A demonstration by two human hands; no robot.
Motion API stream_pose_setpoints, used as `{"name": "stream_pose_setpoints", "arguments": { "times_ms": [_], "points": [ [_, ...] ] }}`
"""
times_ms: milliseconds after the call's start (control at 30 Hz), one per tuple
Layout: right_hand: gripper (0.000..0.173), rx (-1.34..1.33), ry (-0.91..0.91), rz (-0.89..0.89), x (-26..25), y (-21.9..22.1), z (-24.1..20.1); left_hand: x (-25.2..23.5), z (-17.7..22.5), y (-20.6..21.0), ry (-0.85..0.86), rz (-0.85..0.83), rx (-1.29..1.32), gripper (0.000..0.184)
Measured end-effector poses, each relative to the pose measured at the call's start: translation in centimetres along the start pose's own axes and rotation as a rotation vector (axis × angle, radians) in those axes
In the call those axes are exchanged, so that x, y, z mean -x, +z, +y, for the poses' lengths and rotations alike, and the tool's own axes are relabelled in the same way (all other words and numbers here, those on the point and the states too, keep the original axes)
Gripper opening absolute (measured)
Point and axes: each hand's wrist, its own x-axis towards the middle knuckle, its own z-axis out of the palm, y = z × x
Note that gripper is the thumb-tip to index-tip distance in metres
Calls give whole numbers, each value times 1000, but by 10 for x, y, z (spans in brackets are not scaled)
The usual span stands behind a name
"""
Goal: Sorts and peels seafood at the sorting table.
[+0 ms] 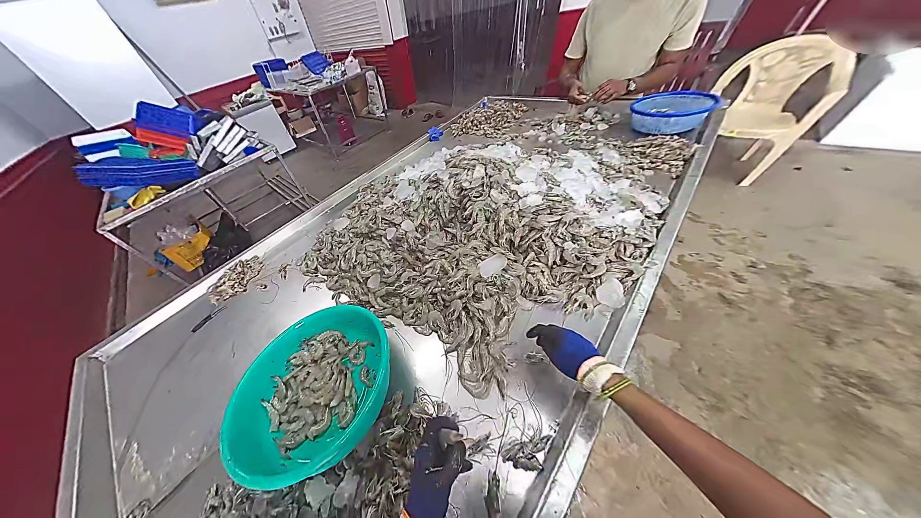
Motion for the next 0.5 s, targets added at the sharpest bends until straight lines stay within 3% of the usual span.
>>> {"name": "stream_pose_setpoints", "arguments": {
  "times_ms": [100, 200, 267, 367, 500],
  "points": [
    [32, 210, -7, -108, 9, 4, 13, 1, -4, -1, 13, 90, -37, 30],
    [39, 199, 9, -116, 17, 8, -20, -2, -11, 8, 15, 85, -52, 22],
    [46, 137, 121, -174, 18, 22, -54, -10, -26, 11, 105, 55, -162, 27],
    [37, 92, 230, -153, 27, 64, -95, -7, -12, 25, 148, 15, -442, 32],
    [40, 175, 169, -286, 68, 88, -111, -6, -5, 35, 30, -42, -714, 41]
  ]
}}
